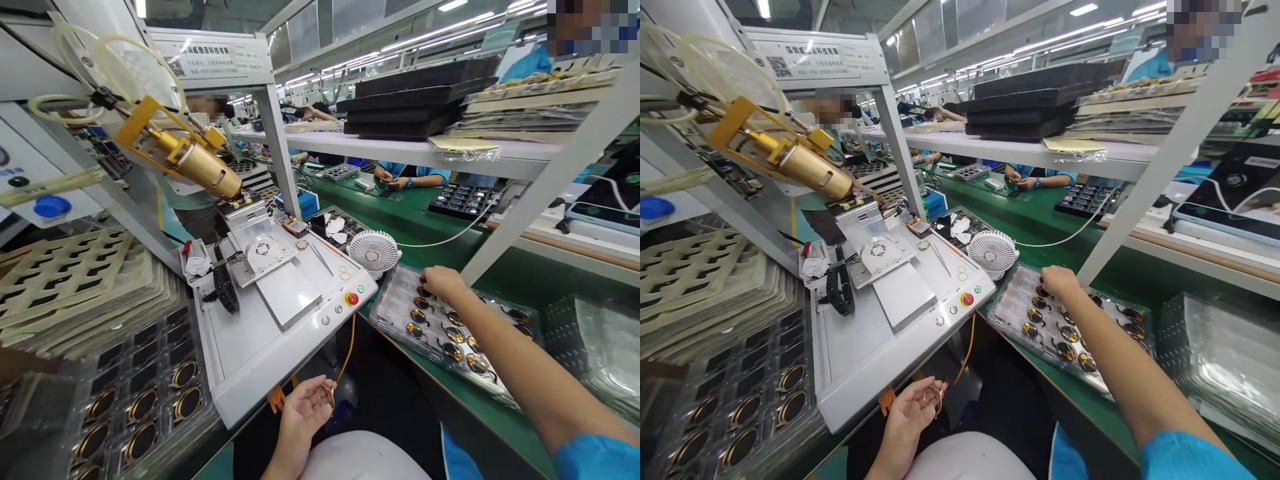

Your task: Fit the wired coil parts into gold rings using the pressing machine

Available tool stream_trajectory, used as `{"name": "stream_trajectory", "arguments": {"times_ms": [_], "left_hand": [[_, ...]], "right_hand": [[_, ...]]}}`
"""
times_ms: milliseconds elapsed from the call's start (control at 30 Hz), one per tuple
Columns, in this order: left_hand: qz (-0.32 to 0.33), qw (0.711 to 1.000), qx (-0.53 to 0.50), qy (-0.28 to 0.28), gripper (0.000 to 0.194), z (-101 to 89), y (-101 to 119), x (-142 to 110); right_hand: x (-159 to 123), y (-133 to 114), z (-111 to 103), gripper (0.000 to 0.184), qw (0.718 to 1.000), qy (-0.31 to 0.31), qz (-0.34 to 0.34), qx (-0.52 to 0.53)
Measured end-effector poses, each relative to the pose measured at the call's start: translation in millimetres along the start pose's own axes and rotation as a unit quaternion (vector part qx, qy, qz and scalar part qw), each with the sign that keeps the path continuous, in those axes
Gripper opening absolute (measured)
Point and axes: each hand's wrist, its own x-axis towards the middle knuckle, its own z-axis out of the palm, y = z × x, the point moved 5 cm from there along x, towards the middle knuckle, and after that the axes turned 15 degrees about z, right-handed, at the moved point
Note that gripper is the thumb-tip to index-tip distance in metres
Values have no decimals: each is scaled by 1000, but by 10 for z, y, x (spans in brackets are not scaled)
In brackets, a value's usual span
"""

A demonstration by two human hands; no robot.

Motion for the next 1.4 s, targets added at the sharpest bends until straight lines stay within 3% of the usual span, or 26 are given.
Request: {"name": "stream_trajectory", "arguments": {"times_ms": [200,333,433,500,567,633,767,1000,1100,1233,1400], "left_hand": [[-30,1000,3,-8,51,-40,2,8],[-52,998,-5,-29,50,-100,-29,16],[-60,996,-21,-61,55,-38,-4,36],[-66,992,-34,-98,64,68,41,61],[-74,986,-53,-138,73,189,96,89],[-80,980,-73,-165,80,279,140,114],[-94,974,-83,-186,85,296,132,117],[-104,979,-118,-133,86,169,61,46],[-110,979,-127,-119,83,152,71,25],[-121,978,-131,-105,80,115,66,-10],[-98,981,-145,-81,80,63,95,15]], "right_hand": [[35,124,37,14,996,-22,42,-80],[-173,65,18,38,998,-2,41,-40],[-567,-222,142,39,1000,-25,-16,10],[-965,-517,286,36,991,-75,-89,72],[-1430,-851,418,35,952,-151,-193,184],[-1842,-1114,520,35,908,-214,-256,254],[-2274,-1371,660,36,871,-280,-276,295],[-2370,-1436,809,45,854,-301,-265,332],[-2388,-1476,860,33,860,-297,-265,318],[-2433,-1556,877,25,863,-273,-316,284],[-2439,-1694,785,14,857,-268,-357,257]]}}
